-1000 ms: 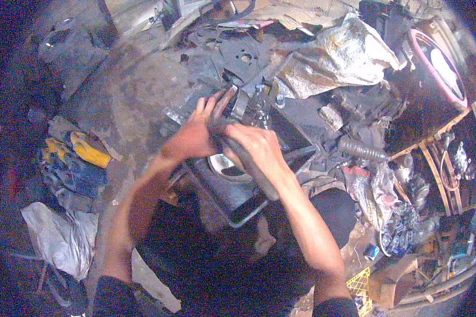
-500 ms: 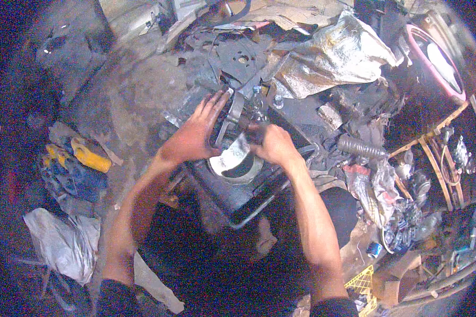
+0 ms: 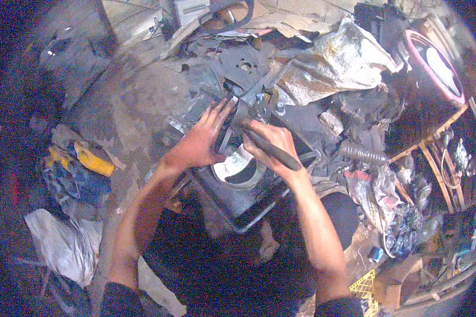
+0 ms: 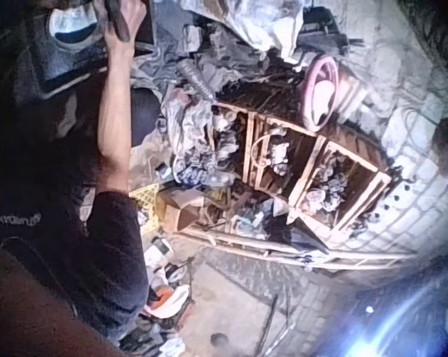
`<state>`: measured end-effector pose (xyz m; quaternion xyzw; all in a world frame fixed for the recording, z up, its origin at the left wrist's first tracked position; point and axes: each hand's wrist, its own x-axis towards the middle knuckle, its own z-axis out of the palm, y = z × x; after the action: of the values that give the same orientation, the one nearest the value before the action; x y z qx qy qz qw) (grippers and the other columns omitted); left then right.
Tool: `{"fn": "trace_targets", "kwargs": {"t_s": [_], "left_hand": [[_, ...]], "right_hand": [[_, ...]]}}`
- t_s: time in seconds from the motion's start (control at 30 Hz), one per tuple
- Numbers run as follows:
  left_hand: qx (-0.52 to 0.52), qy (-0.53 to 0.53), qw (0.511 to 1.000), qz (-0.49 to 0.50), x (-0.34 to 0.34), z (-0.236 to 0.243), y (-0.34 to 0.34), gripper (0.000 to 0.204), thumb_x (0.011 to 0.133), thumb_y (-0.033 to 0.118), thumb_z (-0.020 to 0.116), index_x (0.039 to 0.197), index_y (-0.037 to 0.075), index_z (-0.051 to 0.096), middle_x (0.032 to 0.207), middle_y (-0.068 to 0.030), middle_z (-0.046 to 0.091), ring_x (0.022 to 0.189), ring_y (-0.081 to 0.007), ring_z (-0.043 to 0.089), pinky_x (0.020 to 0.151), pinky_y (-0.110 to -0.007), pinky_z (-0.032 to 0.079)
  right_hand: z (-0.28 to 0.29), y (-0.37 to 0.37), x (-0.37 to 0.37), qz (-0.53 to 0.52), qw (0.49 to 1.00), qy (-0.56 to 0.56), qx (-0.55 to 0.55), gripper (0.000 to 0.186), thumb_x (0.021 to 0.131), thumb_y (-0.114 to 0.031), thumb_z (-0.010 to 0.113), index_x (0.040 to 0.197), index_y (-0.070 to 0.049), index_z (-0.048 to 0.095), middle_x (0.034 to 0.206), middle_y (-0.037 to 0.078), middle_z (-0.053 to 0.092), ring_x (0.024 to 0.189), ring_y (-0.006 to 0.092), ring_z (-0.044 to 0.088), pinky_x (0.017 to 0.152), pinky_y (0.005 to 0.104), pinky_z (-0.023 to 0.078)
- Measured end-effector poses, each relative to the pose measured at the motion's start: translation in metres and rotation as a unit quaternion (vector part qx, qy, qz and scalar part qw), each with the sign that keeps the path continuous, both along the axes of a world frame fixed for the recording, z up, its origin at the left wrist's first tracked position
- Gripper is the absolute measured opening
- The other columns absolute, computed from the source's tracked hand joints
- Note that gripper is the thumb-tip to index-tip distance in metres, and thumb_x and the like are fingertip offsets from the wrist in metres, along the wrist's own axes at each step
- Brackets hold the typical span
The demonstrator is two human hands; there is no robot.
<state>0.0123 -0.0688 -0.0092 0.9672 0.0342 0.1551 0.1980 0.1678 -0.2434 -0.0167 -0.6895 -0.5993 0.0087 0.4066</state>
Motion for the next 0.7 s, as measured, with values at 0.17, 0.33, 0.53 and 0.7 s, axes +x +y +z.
{"fn": "trace_targets", "kwargs": {"t_s": [0.17, 0.33, 0.53, 0.7], "left_hand": [[0.024, -0.019, 1.0, 0.002, 0.003, 0.002, 0.001, 0.123, 0.059, 0.019, 0.085, 0.157, 0.008, 0.012, 0.158, -0.0237, 0.022, 0.144, -0.0491, 0.022, 0.121, -0.052, 0.022], [0.033, -0.03, 0.999, -0.018, -0.001, -0.007, 0.013, 0.12, 0.061, 0.02, 0.084, 0.157, 0.006, 0.013, 0.159, -0.0238, 0.02, 0.145, -0.0488, 0.02, 0.121, -0.052, 0.02], [0.011, -0.023, 0.999, -0.021, 0.003, 0.003, 0.003, 0.121, 0.061, 0.019, 0.084, 0.157, 0.005, 0.013, 0.159, -0.0239, 0.02, 0.145, -0.0488, 0.02, 0.121, -0.052, 0.02], [0.012, -0.021, 1.0, -0.005, 0.005, 0.0, 0.003, 0.122, 0.058, 0.015, 0.085, 0.156, 0.005, 0.013, 0.157, -0.0248, 0.023, 0.144, -0.0503, 0.02, 0.12, -0.052, 0.024]], "right_hand": [[-0.01, 0.005, 0.003, -0.037, 0.996, -0.06, 0.047, 0.044, 0.084, -0.017, 0.071, 0.125, -0.005, 0.063, 0.107, 0.017, 0.07, 0.098, 0.0339, 0.07, 0.082, 0.0394, 0.056], [0.023, -0.001, -0.04, 0.041, 0.993, -0.102, 0.053, 0.049, 0.078, -0.006, 0.071, 0.126, -0.006, 0.062, 0.091, 0.012, 0.07, 0.081, 0.03, 0.072, 0.07, 0.0352, 0.057], [-0.004, 0.004, -0.014, -0.028, 0.997, -0.06, 0.033, 0.038, 0.082, -0.016, 0.069, 0.119, -0.013, 0.061, 0.084, 0.014, 0.07, 0.074, 0.0363, 0.069, 0.065, 0.0453, 0.056], [0.002, 0.001, -0.015, -0.019, 0.994, -0.11, 0.011, 0.041, 0.081, -0.006, 0.068, 0.121, -0.008, 0.062, 0.092, 0.016, 0.07, 0.079, 0.036, 0.069, 0.069, 0.042, 0.057]]}}
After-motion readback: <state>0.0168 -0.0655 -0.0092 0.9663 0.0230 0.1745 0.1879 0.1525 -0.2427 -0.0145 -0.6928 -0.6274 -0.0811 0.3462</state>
